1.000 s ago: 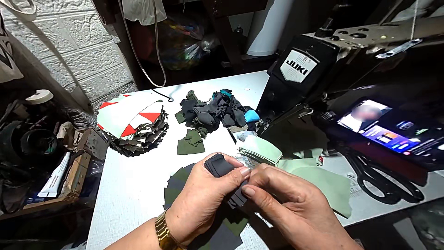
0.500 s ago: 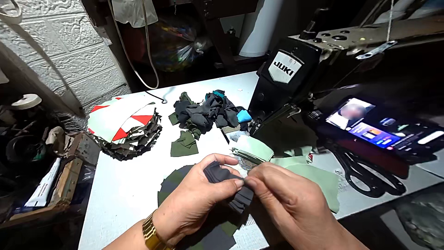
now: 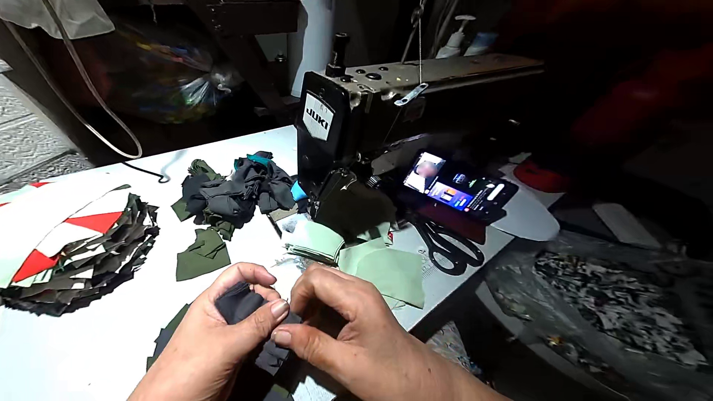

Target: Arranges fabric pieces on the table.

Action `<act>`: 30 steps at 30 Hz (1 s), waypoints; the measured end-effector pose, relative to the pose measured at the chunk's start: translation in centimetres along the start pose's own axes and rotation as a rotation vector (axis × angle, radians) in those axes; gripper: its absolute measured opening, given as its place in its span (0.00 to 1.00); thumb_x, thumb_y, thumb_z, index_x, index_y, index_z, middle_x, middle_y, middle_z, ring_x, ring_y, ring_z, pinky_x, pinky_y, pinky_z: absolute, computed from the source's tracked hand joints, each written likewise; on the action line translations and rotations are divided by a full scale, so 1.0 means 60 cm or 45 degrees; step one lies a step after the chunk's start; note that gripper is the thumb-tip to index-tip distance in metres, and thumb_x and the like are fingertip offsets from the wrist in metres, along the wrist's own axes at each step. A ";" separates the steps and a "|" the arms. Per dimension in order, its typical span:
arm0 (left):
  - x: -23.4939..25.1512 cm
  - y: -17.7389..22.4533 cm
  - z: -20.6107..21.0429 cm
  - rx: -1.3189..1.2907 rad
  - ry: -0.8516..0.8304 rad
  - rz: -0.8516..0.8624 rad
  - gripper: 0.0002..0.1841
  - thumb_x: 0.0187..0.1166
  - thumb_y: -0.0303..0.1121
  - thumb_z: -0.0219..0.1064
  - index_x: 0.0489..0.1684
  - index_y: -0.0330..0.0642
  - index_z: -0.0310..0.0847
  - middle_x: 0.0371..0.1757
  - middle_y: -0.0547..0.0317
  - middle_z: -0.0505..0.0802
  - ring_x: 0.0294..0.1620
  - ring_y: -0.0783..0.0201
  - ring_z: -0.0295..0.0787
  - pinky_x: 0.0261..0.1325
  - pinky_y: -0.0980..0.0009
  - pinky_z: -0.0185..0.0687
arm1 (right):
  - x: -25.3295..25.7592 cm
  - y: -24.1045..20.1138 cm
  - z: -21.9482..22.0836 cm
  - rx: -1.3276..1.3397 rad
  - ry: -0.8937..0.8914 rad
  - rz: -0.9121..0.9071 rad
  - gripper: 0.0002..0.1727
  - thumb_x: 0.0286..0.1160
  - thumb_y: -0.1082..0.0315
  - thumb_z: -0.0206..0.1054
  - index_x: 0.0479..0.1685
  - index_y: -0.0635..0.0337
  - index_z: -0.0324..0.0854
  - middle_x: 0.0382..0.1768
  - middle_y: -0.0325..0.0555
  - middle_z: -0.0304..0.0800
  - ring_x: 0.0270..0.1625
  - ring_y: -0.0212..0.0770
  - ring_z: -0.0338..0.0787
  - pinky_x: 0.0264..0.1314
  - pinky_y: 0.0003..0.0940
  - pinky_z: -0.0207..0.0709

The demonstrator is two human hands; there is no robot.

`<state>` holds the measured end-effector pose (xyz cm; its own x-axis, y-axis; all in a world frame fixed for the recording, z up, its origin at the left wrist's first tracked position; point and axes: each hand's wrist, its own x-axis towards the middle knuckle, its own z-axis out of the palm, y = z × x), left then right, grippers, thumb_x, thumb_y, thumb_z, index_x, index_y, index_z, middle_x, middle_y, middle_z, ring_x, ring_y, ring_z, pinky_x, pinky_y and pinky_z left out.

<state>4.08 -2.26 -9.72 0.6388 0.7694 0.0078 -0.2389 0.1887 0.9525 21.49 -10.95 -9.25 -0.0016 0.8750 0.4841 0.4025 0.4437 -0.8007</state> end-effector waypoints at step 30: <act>-0.011 0.028 0.004 -0.353 -0.118 -0.274 0.14 0.70 0.28 0.79 0.52 0.44 0.87 0.43 0.49 0.94 0.44 0.64 0.94 0.52 0.68 0.92 | 0.002 -0.004 -0.016 -0.053 0.150 0.080 0.06 0.84 0.68 0.61 0.41 0.53 0.83 0.39 0.34 0.87 0.40 0.28 0.87 0.40 0.21 0.85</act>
<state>3.45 -2.61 -8.06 0.7565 0.6380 -0.1441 -0.2732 0.5084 0.8166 22.24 -11.13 -8.65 0.1316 0.8709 0.4735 0.4362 0.3781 -0.8166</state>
